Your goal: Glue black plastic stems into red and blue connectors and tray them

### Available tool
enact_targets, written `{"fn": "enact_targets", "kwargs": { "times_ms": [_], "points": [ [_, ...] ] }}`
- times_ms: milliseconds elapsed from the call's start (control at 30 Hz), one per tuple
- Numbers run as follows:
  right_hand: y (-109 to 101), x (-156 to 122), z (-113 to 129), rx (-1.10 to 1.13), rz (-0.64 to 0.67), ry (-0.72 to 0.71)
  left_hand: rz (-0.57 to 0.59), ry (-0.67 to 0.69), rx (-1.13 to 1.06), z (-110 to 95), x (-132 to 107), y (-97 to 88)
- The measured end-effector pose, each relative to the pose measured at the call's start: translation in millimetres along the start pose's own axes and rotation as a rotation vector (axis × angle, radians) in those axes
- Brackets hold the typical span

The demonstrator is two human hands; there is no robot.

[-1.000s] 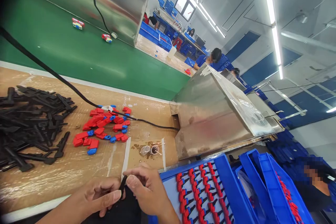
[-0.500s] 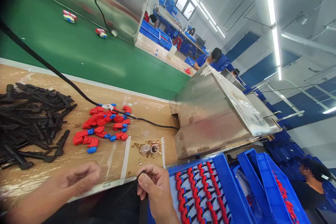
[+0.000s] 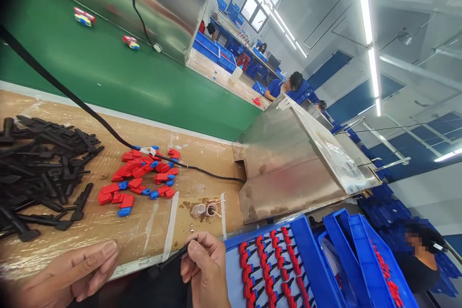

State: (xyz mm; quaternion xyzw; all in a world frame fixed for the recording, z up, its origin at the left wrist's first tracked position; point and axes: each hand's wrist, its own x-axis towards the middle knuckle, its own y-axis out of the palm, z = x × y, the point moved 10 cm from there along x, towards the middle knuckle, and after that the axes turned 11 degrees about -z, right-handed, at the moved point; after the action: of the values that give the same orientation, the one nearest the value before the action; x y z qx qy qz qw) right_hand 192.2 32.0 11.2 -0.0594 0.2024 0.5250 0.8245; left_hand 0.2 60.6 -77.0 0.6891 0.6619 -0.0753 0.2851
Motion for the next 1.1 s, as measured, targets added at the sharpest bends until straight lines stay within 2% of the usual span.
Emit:
{"fn": "enact_targets", "kwargs": {
  "times_ms": [67, 133, 300, 433, 633, 967, 1033, 1100],
  "points": [
    [0.1, 0.4, -1.1, -0.001, -0.004, -0.011, 0.059, -0.053, -0.073, 6.5, 2.8, 0.3],
    [1.2, 0.2, -1.3, -0.005, -0.008, -0.023, 0.064, -0.081, -0.095, 10.4, 4.4, -2.8],
    [6.2, -1.8, -2.1, -0.041, -0.014, -0.035, 0.119, -0.006, -0.022, 2.1, 1.1, 0.0],
    [1.6, -0.4, -5.0, -0.086, -0.056, -0.075, 0.175, 0.039, 0.063, -5.6, -2.7, 4.4],
    [-0.2, 2.4, -17.8, -0.124, -0.013, -0.090, 0.137, 0.066, 0.064, -11.3, -2.8, -1.9],
    [-5.1, 7.9, -28.1, -0.163, -0.009, -0.195, 0.166, 0.024, 0.086, -2.5, 0.9, -1.4],
    [-5.4, 5.1, -23.8, -0.195, -0.016, -0.239, 0.128, 0.028, 0.072, -6.3, -0.1, -2.7],
    [-6.1, -0.6, -14.1, -0.257, -0.031, -0.319, 0.037, 0.053, 0.032, -14.8, -3.1, -8.4]
  ]
}}
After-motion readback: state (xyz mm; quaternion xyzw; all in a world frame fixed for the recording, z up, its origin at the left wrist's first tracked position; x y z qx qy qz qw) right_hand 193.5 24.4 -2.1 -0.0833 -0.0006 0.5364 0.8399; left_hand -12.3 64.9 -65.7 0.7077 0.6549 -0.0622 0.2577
